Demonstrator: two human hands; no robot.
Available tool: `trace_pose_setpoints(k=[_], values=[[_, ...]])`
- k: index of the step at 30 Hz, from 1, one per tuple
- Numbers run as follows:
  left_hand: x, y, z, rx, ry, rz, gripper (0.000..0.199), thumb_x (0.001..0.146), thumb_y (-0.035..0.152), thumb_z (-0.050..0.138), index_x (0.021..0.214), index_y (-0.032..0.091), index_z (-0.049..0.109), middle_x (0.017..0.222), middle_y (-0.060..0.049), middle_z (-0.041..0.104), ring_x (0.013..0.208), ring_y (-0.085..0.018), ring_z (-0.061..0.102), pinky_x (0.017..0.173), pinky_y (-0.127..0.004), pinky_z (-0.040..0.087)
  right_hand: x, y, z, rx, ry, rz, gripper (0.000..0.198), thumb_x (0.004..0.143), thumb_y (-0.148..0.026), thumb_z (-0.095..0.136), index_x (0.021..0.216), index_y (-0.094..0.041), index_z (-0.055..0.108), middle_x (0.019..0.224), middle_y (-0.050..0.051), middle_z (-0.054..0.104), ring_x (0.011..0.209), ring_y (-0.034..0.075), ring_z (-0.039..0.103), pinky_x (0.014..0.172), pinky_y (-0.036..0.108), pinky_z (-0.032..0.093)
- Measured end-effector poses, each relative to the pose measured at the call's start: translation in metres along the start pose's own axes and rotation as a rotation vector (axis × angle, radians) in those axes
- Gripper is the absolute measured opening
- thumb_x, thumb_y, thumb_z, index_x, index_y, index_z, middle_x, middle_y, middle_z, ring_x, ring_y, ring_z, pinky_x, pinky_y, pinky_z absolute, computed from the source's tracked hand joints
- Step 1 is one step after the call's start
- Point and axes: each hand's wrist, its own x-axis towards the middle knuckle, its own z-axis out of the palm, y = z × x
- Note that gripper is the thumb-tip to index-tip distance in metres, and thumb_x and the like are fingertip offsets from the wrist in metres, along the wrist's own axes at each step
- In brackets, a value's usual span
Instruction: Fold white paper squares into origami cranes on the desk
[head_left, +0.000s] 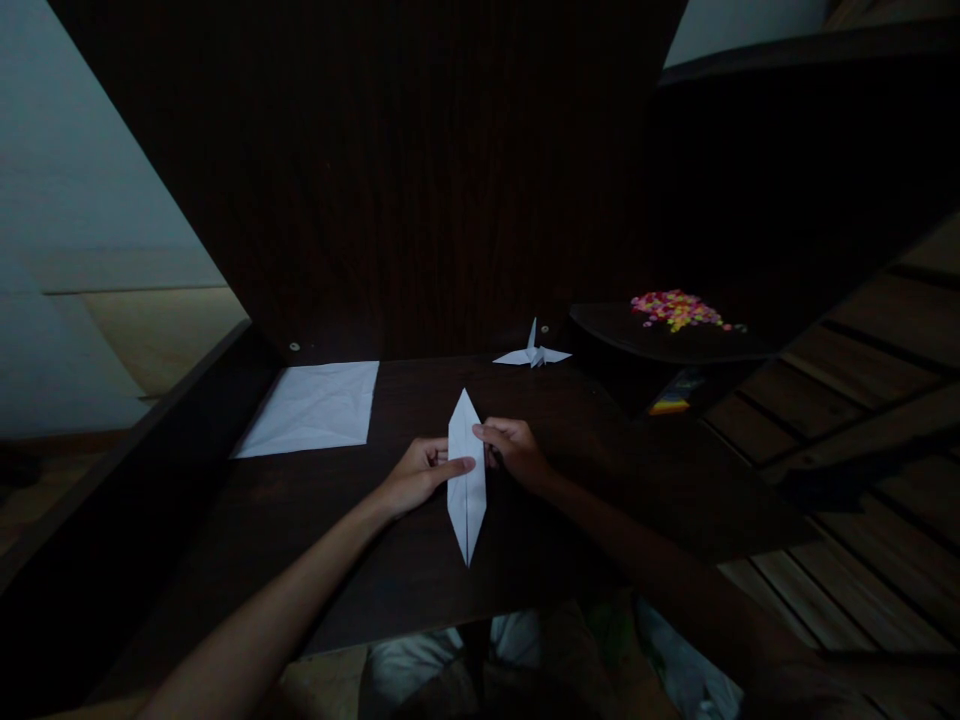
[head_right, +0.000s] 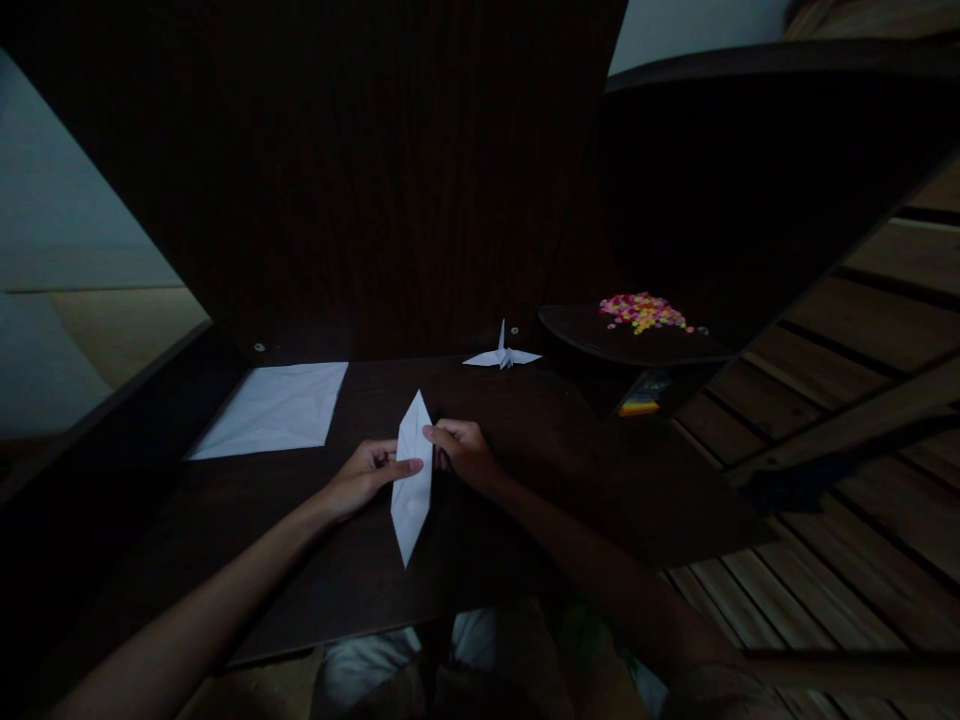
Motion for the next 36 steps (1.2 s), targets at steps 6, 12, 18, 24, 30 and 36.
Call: trace_pose_setpoints(k=[6, 12, 18, 24, 30, 36], values=[[0.001, -0.002, -0.001, -0.040, 0.078, 0.023, 0.027, 0.071, 0.031, 0.072, 0.091, 0.012, 0.072, 0.079, -0.006, 0.073, 0.071, -0.019, 0.066, 0.066, -0.026, 0.049, 0.001, -0.001, -0.001, -0.004, -0.052, 0.000, 0.035, 0.079, -0.045, 0.054, 0.056, -0.018, 0.049, 0.043, -0.005, 0.048, 0.036, 0.008, 0.043, 0.038, 0.020, 0.032], [0.006, -0.006, -0.007, -0.077, 0.254, 0.070, 0.025, 0.069, 0.034, 0.074, 0.080, 0.012, 0.071, 0.072, -0.004, 0.071, 0.068, -0.018, 0.064, 0.066, -0.026, 0.047, -0.002, 0.002, -0.002, -0.042, -0.217, -0.002, 0.031, 0.077, -0.043, 0.060, 0.062, -0.017, 0.053, 0.045, -0.005, 0.049, 0.038, 0.007, 0.044, 0.039, 0.019, 0.033], [0.009, -0.009, -0.012, 0.025, 0.334, 0.080, 0.027, 0.073, 0.039, 0.069, 0.075, 0.012, 0.072, 0.064, -0.001, 0.067, 0.058, -0.012, 0.057, 0.057, -0.022, 0.041, 0.000, 0.004, -0.002, -0.053, -0.127, -0.040, 0.030, 0.078, -0.041, 0.058, 0.062, -0.017, 0.052, 0.049, -0.004, 0.052, 0.040, 0.007, 0.045, 0.038, 0.019, 0.033], [0.008, -0.008, -0.012, 0.003, 0.362, 0.089, 0.026, 0.071, 0.038, 0.071, 0.076, 0.012, 0.072, 0.067, -0.002, 0.069, 0.060, -0.013, 0.058, 0.058, -0.022, 0.041, 0.001, 0.006, 0.000, -0.029, -0.108, -0.034, 0.030, 0.078, -0.041, 0.059, 0.062, -0.016, 0.053, 0.050, -0.004, 0.053, 0.040, 0.007, 0.045, 0.037, 0.019, 0.034], [0.007, -0.007, -0.012, 0.000, 0.353, 0.092, 0.027, 0.071, 0.037, 0.072, 0.077, 0.011, 0.072, 0.067, -0.004, 0.070, 0.060, -0.014, 0.059, 0.058, -0.022, 0.041, 0.003, 0.006, -0.001, 0.020, -0.080, -0.004, 0.026, 0.075, -0.039, 0.062, 0.067, -0.016, 0.055, 0.053, -0.004, 0.054, 0.040, 0.007, 0.047, 0.035, 0.019, 0.036], [0.007, -0.005, -0.010, 0.031, 0.324, 0.103, 0.026, 0.071, 0.035, 0.071, 0.078, 0.011, 0.074, 0.064, -0.003, 0.069, 0.056, -0.012, 0.057, 0.053, -0.021, 0.039, 0.003, 0.005, -0.003, 0.064, -0.069, 0.000, 0.024, 0.074, -0.036, 0.065, 0.064, -0.015, 0.055, 0.052, -0.004, 0.056, 0.039, 0.007, 0.047, 0.035, 0.018, 0.037]])
